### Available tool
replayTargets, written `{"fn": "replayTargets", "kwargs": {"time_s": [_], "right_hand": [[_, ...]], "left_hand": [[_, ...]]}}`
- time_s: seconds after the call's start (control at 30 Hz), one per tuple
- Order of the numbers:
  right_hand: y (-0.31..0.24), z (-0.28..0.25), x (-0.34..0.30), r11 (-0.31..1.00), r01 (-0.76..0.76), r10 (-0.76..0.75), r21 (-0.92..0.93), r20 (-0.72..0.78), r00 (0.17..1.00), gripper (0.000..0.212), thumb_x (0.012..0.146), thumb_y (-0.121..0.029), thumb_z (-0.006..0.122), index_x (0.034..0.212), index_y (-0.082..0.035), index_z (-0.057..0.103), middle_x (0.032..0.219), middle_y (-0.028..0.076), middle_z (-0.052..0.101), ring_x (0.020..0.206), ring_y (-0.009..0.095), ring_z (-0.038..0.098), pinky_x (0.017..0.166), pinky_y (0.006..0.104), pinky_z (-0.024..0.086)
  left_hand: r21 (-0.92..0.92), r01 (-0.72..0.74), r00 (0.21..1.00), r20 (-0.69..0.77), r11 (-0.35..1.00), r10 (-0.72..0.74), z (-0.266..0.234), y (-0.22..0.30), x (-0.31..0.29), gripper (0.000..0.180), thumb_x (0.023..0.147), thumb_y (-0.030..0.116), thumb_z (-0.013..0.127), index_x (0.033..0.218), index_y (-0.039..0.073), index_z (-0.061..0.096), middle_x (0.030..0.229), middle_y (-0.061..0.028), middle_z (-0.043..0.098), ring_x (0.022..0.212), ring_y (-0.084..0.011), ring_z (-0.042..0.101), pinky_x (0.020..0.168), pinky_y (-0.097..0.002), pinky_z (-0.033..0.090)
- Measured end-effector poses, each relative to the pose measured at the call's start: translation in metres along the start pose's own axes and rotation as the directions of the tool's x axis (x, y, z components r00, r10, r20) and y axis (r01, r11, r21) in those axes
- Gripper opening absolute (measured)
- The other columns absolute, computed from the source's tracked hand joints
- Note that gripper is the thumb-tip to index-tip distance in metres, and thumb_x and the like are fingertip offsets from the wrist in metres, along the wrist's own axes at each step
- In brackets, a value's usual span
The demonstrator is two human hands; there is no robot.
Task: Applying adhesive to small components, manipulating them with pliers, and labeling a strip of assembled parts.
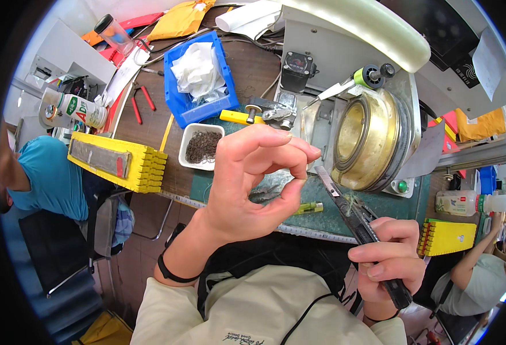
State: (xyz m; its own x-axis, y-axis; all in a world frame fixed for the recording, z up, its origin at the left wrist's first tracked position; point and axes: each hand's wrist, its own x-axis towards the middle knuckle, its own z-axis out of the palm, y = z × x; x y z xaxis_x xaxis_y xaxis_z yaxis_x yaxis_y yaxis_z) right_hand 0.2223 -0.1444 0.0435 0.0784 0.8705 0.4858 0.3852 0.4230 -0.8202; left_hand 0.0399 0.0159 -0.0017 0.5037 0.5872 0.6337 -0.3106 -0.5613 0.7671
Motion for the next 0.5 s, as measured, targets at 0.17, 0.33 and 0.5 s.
{"fn": "replayTargets", "kwargs": {"time_s": [0.17, 0.33, 0.5], "right_hand": [[0.0017, 0.0022, -0.0012, 1.000, 0.019, -0.019, -0.016, 0.007, 1.000, 0.037, 0.061, 0.005, 0.079, 0.091, -0.012, 0.066, 0.103, 0.005, 0.075, 0.093, 0.023, 0.051, 0.085, 0.0412, 0.052], [0.0021, 0.0029, -0.0010, 0.998, 0.049, -0.048, -0.034, 0.027, 0.998, 0.034, 0.063, 0.004, 0.078, 0.091, -0.011, 0.065, 0.103, 0.005, 0.075, 0.091, 0.024, 0.051, 0.082, 0.0407, 0.053], [0.0040, 0.0021, -0.0028, 0.997, 0.059, -0.058, -0.043, 0.025, 0.998, 0.033, 0.063, 0.003, 0.078, 0.090, -0.011, 0.065, 0.103, 0.005, 0.075, 0.091, 0.024, 0.051, 0.082, 0.0407, 0.053]], "left_hand": [[0.010, -0.007, 1.000, 0.015, 1.000, 0.007, -0.0006, -0.0017, -0.0004, 0.071, 0.076, -0.021, 0.056, 0.133, 0.006, 0.024, 0.090, -0.0132, 0.060, 0.101, -0.0306, 0.065, 0.089, -0.0410, 0.055], [0.023, -0.015, 1.000, 0.022, 1.000, 0.015, -0.0010, -0.0013, 0.0003, 0.072, 0.075, -0.022, 0.056, 0.133, 0.006, 0.024, 0.090, -0.0133, 0.060, 0.101, -0.0305, 0.065, 0.090, -0.0411, 0.055], [0.006, -0.022, 0.999, 0.032, 1.000, 0.022, -0.0010, -0.0019, 0.0009, 0.072, 0.075, -0.022, 0.056, 0.134, 0.006, 0.024, 0.090, -0.0133, 0.061, 0.100, -0.0304, 0.066, 0.090, -0.0410, 0.055]]}}
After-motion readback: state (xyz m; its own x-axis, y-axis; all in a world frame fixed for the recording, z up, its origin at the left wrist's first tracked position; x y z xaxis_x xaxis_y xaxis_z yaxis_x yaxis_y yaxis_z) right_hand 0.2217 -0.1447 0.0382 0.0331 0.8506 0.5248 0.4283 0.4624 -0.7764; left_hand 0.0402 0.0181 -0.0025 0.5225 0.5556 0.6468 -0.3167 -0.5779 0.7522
